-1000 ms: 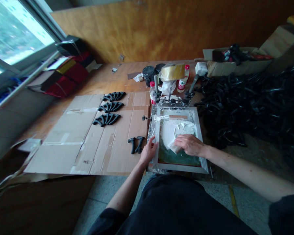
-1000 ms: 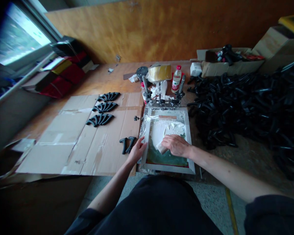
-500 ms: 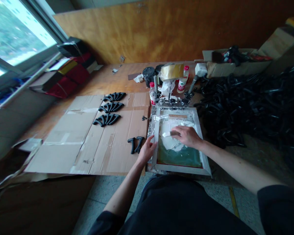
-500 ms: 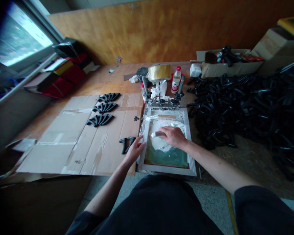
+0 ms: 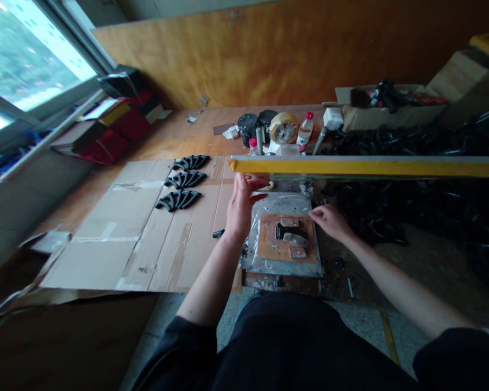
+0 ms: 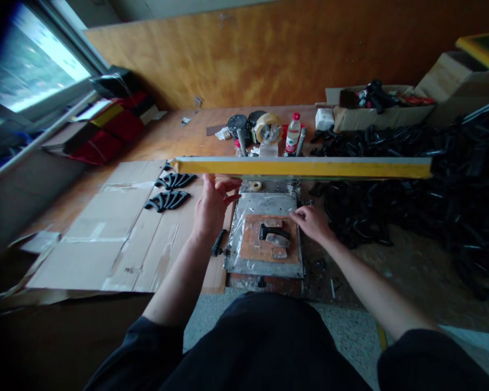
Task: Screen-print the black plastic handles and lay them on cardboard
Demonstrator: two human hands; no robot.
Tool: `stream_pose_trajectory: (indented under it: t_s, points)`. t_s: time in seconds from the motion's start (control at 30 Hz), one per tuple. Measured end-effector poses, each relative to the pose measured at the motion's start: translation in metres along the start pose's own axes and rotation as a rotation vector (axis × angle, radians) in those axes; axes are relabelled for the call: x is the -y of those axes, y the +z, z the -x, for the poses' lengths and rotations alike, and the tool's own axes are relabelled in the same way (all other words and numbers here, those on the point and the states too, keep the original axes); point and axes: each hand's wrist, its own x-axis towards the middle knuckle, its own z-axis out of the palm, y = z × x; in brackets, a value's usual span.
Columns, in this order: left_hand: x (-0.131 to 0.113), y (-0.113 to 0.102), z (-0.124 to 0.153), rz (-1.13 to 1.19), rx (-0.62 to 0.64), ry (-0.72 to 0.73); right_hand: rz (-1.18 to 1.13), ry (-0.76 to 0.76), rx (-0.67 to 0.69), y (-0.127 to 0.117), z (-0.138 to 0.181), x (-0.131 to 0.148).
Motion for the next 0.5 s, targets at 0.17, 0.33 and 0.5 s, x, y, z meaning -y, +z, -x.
stream_pose_trajectory:
  t_s: [0.17,0.33,0.5]
  points:
    - [0.056,0.009,0.053,0.066,0.043,-0.517,0.276,-0.08,0.1,0.058,0.054,0.062]
    - [0.107,-0.002,0.111,0.167,0.103,-0.886,0.116,-0.314,0.127,0.052,0.072,0.106]
    - [0.109,-0.09,0.089,-0.394,-0.098,-0.68,0.179,-0.285,0.063,0.005,0.039,0.014]
